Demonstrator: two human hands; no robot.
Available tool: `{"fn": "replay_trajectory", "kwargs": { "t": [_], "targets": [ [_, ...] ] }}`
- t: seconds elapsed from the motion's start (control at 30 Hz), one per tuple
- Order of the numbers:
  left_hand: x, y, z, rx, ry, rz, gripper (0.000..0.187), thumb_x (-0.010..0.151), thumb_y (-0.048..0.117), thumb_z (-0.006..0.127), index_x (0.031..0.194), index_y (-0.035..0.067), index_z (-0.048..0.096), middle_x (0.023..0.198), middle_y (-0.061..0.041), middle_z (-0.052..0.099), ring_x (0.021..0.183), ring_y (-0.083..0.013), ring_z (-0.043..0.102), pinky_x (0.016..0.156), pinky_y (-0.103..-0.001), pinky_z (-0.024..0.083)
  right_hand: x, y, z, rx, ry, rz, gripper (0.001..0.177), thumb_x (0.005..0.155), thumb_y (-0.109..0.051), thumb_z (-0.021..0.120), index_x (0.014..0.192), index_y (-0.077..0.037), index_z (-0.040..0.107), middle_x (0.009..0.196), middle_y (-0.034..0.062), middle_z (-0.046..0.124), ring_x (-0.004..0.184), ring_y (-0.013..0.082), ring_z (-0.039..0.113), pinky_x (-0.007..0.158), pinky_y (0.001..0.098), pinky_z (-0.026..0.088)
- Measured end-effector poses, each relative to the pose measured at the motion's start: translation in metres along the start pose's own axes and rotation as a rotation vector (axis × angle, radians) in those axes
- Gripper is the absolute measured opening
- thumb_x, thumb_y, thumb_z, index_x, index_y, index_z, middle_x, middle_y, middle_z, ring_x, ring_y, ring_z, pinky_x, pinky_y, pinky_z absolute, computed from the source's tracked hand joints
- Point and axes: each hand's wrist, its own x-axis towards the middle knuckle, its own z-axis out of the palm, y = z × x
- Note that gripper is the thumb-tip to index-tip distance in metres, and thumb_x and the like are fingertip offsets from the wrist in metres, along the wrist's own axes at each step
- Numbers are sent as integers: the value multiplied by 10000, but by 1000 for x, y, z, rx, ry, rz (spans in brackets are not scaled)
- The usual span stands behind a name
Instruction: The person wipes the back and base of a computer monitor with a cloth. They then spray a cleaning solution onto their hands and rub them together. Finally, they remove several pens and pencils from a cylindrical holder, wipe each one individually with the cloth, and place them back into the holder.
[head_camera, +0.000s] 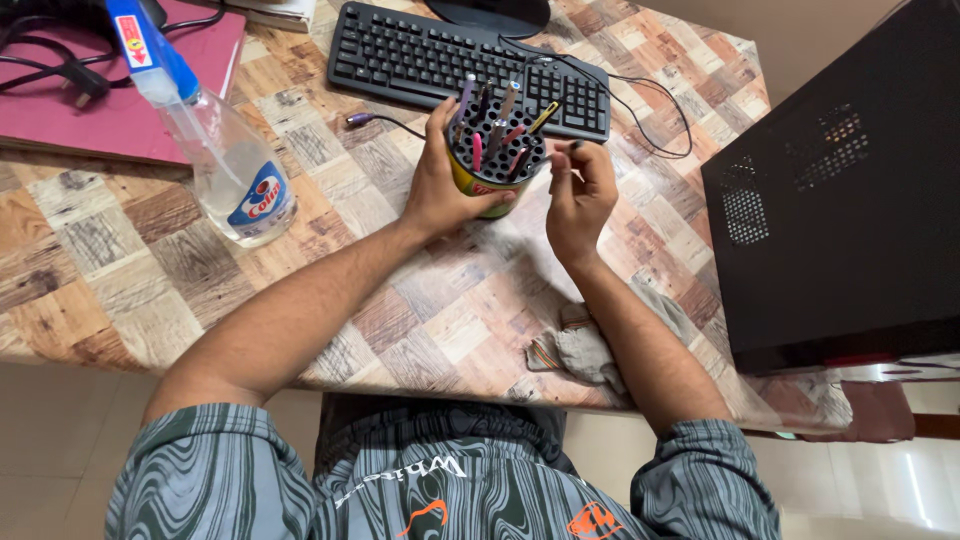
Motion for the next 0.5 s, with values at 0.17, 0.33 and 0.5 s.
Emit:
{"fn": "replay_trajectory", "kwargs": {
  "t": [0.17, 0.33, 0.5],
  "targets": [
    [1, -6, 2, 41, -18, -40, 1389, 646, 417, 1045, 1594, 31, 106, 1551, -259, 388, 1468, -389, 436, 1242, -476, 377, 10, -3, -18, 95, 204, -11, 176, 1119, -177, 591, 1129, -3, 606, 1036, 66, 708, 826, 87, 640, 682, 242, 545],
    [1, -12, 1, 19, -45, -56, 1375, 669, 448, 1035, 1603, 16, 124, 1542, -237, 389, 1476, -362, 440, 1254, -468, 389, 21, -7, -42, -11, 245, -30, 200, 1131, -180, 606, 1189, 10, 632, 1030, 70, 682, 854, 99, 622, 682, 251, 534],
    [2, -13, -1, 71, -56, -43, 1341, 664, 445, 1036, 1589, 4, 171, 1509, -232, 399, 1449, -361, 441, 1232, -471, 394, 25, 2, -48, -443, -1, 56, 170, 1028, -171, 703, 1104, -27, 754, 968, 89, 765, 774, 112, 709, 616, 237, 567]
  ]
}}
